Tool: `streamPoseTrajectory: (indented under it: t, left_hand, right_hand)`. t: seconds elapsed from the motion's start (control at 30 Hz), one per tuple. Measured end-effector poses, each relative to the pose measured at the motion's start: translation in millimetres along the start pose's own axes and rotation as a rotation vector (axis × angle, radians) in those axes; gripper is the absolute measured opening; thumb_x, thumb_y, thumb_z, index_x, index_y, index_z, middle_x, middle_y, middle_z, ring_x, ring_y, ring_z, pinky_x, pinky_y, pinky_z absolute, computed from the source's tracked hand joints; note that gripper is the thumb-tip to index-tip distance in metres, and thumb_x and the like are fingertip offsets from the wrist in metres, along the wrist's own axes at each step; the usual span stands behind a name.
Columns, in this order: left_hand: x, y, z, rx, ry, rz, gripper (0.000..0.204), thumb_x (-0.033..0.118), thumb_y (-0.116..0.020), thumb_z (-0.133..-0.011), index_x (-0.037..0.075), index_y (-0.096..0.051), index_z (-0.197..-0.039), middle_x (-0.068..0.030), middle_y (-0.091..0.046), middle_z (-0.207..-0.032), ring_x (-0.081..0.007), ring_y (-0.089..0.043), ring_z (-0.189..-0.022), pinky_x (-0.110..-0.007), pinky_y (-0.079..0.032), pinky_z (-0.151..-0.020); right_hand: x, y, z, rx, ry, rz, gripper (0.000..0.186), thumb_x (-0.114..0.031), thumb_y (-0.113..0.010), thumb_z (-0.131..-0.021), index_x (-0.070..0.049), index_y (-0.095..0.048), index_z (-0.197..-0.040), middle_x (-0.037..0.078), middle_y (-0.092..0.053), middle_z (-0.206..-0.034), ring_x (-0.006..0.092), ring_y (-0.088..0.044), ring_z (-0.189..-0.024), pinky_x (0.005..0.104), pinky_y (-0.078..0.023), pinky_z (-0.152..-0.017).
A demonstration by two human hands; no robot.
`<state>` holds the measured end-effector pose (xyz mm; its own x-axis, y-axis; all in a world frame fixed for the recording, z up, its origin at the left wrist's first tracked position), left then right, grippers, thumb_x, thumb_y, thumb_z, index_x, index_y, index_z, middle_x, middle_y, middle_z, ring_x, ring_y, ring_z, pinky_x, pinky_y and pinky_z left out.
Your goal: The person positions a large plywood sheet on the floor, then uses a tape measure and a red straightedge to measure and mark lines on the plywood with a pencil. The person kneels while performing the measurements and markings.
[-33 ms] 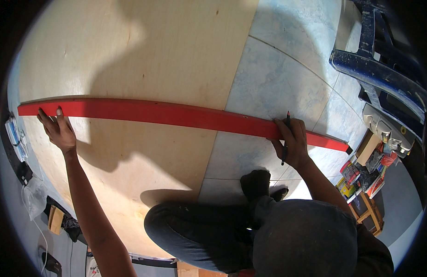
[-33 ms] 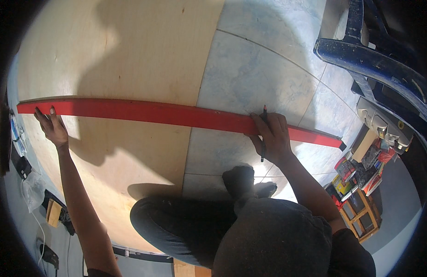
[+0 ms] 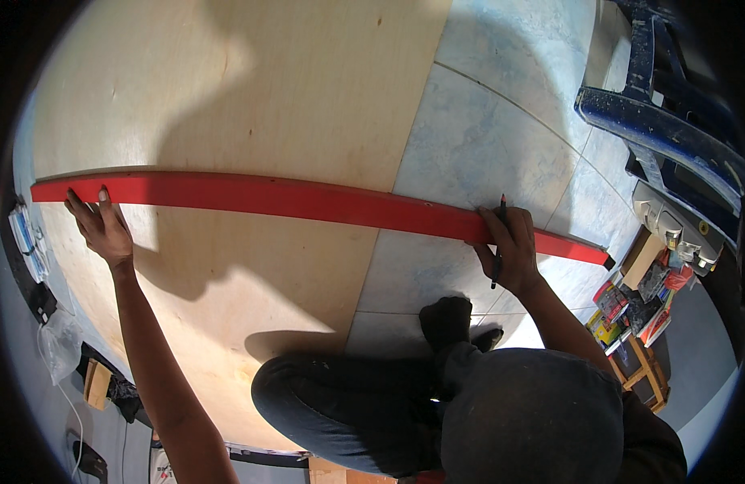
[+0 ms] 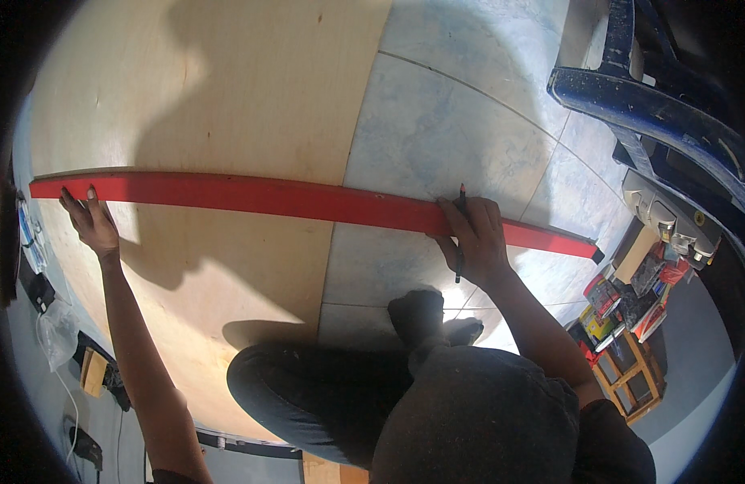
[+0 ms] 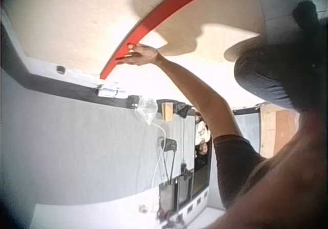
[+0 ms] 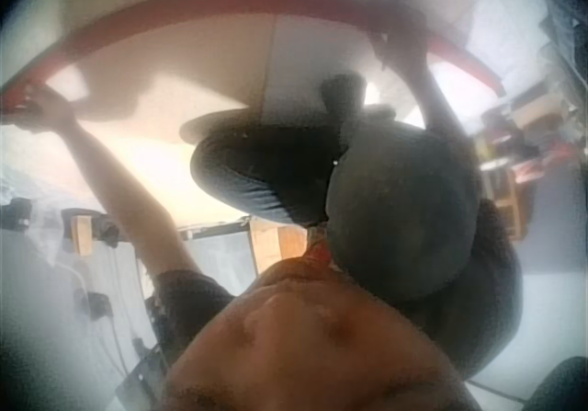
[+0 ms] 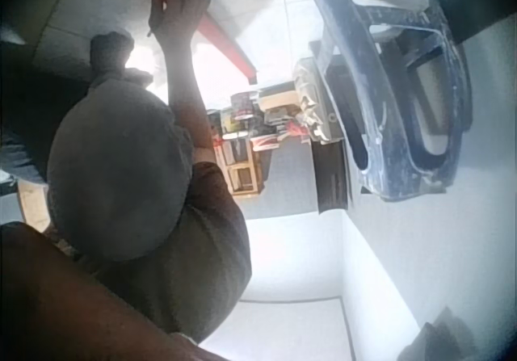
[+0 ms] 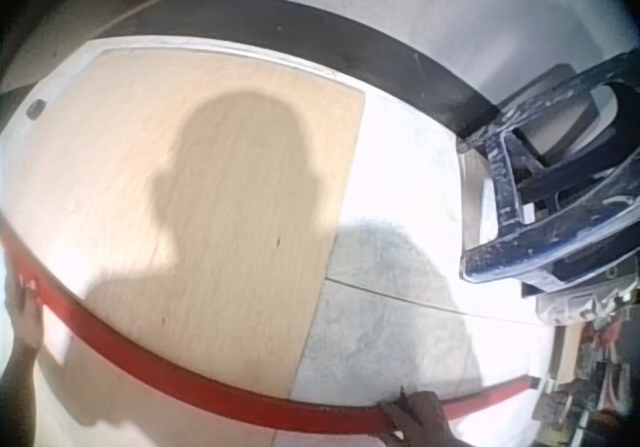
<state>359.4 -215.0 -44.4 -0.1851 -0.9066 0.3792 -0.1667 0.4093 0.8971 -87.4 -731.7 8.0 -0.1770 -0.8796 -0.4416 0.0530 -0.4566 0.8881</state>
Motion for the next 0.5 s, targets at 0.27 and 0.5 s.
streamPoseTrajectory:
  t: [0.27, 0.5]
  left_hand:
    - [-0.9, -2.1, 0.0, 0.011, 0.007, 0.054, 0.095, 0.064, -0.063, -0.103, 0.002, -0.035, -0.170, -0.0340, -0.026, -0.176, -0.0465, -0.027, -0.164, -0.050, -0.028, -0.133]
    - [3.0, -1.5, 0.6, 0.007, 0.024, 0.031, 0.095, 0.064, -0.064, -0.103, 0.003, -0.035, -0.170, -0.0336, -0.026, -0.176, -0.0464, -0.028, -0.164, -0.050, -0.028, -0.133]
  right_hand:
    - [-0.7, 1.9, -2.1, -0.007, -0.010, 0.003, 0.057, -0.019, -0.089, -0.084, -0.002, -0.071, -0.135, 0.016, -0.061, -0.113, 0.0362, -0.059, -0.105, 0.0474, -0.052, -0.094]
    - [-1.4, 2.2, -1.8, -0.015, -0.028, -0.003, 0.057, -0.020, -0.088, -0.085, -0.001, -0.070, -0.136, 0.017, -0.062, -0.115, 0.0367, -0.060, -0.106, 0.0480, -0.053, -0.094]
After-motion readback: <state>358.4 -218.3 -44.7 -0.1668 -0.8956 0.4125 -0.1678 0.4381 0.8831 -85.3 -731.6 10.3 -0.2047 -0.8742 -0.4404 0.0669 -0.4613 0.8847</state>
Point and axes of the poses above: each hand's wrist, its own z-axis away from the middle knuckle, its own y-axis out of the back of the hand, x = y × z, the point moved 1 cm from there along -z, towards the middle knuckle
